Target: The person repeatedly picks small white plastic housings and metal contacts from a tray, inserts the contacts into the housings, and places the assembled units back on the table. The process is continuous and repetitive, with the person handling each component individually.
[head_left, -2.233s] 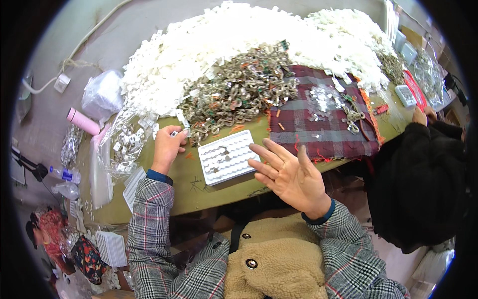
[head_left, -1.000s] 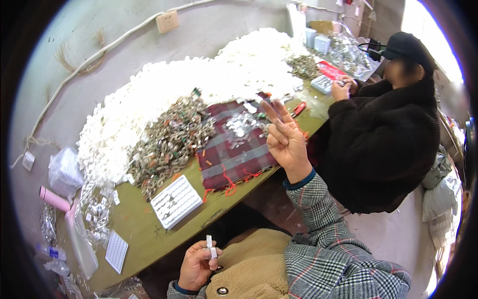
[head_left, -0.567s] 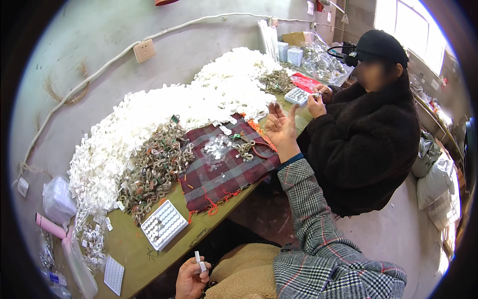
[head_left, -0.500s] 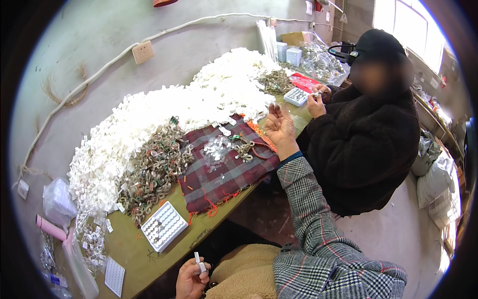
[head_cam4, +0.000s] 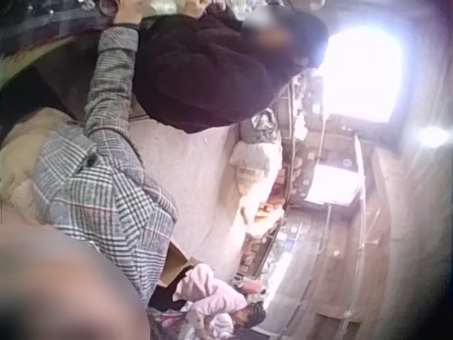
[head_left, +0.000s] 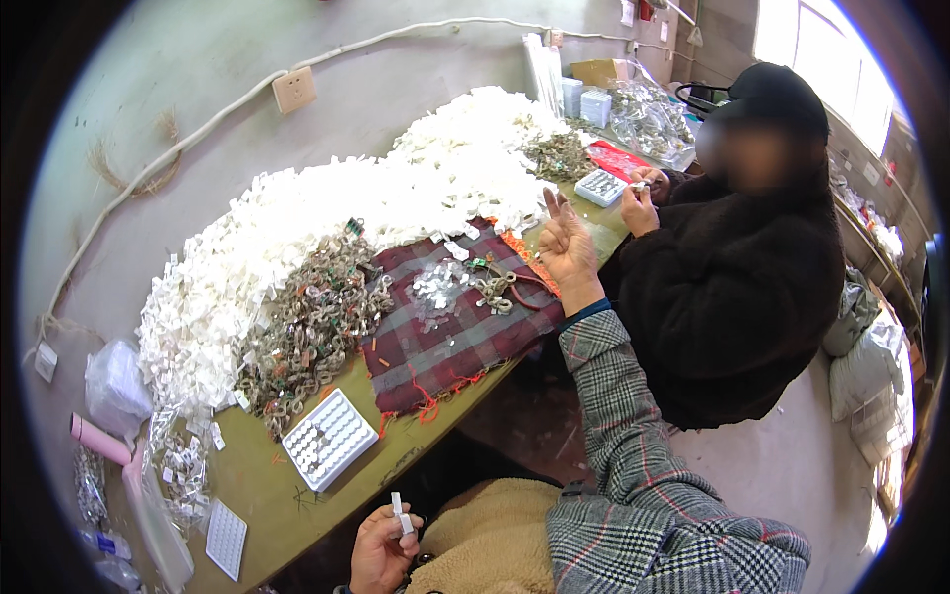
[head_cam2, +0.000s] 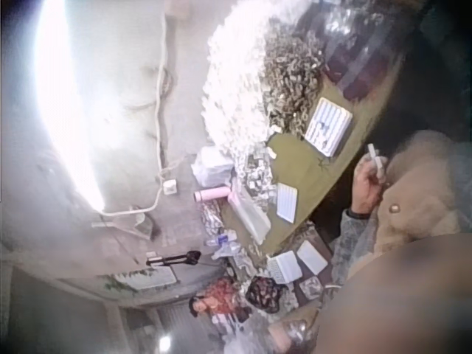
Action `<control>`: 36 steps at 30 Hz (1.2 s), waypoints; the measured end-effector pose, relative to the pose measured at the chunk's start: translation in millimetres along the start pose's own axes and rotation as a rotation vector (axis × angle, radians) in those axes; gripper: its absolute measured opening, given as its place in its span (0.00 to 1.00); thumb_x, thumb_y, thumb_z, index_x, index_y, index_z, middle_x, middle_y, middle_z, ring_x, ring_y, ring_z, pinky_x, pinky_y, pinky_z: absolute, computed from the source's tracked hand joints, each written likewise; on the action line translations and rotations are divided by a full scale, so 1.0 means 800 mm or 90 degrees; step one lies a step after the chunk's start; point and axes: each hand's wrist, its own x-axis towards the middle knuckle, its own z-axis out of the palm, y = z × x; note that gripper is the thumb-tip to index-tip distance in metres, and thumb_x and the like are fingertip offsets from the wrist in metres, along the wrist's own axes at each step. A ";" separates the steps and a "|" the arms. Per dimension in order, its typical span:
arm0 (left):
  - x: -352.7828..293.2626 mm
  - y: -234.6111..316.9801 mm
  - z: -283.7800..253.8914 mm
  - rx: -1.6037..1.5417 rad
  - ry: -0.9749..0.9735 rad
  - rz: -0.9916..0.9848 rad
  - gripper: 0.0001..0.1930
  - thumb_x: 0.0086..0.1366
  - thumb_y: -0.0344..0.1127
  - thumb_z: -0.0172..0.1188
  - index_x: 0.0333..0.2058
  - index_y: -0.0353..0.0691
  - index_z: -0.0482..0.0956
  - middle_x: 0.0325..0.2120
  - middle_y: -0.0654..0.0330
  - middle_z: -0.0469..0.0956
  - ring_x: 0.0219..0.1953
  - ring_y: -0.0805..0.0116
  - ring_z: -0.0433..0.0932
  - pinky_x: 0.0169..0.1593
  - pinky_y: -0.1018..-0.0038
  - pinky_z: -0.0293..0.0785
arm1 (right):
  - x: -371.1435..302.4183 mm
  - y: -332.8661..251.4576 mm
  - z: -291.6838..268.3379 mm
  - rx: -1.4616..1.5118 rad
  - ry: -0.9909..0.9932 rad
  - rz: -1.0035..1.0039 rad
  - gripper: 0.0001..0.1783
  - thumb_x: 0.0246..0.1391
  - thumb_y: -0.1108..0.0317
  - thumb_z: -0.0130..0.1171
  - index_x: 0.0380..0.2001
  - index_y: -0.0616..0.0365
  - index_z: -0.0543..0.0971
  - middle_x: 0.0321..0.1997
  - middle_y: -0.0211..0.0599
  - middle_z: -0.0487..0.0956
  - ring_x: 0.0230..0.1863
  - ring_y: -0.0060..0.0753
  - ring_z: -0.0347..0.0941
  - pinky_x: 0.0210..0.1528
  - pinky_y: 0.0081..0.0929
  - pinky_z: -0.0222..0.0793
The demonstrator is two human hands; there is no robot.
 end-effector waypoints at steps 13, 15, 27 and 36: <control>-0.010 0.000 0.008 0.155 0.064 0.185 0.08 0.67 0.25 0.55 0.43 0.30 0.77 0.31 0.52 0.82 0.22 0.74 0.78 0.28 0.79 0.77 | -0.326 0.223 0.127 -0.653 -0.352 0.594 0.11 0.60 0.67 0.62 0.37 0.67 0.76 0.27 0.29 0.77 0.25 0.15 0.74 0.24 0.16 0.69; -0.015 0.000 0.003 0.214 0.056 0.212 0.08 0.68 0.25 0.54 0.43 0.31 0.77 0.33 0.52 0.82 0.25 0.72 0.80 0.30 0.78 0.80 | -0.339 0.242 0.120 -0.626 -0.346 0.596 0.09 0.59 0.70 0.62 0.36 0.66 0.76 0.29 0.29 0.78 0.28 0.14 0.74 0.28 0.17 0.71; 0.008 -0.008 -0.033 -0.231 -0.265 -0.006 0.12 0.69 0.33 0.57 0.47 0.34 0.73 0.40 0.56 0.78 0.36 0.69 0.83 0.37 0.78 0.85 | -0.327 0.253 0.113 -0.636 -0.600 0.245 0.08 0.48 0.76 0.68 0.26 0.63 0.76 0.28 0.34 0.76 0.29 0.27 0.72 0.29 0.25 0.67; -0.005 0.024 -0.049 -0.107 -0.221 0.095 0.17 0.67 0.39 0.61 0.47 0.31 0.73 0.34 0.53 0.76 0.26 0.70 0.77 0.26 0.78 0.76 | -0.252 0.287 0.138 -0.955 -0.578 0.074 0.04 0.50 0.78 0.64 0.31 0.63 0.82 0.28 0.38 0.77 0.26 0.34 0.75 0.29 0.27 0.69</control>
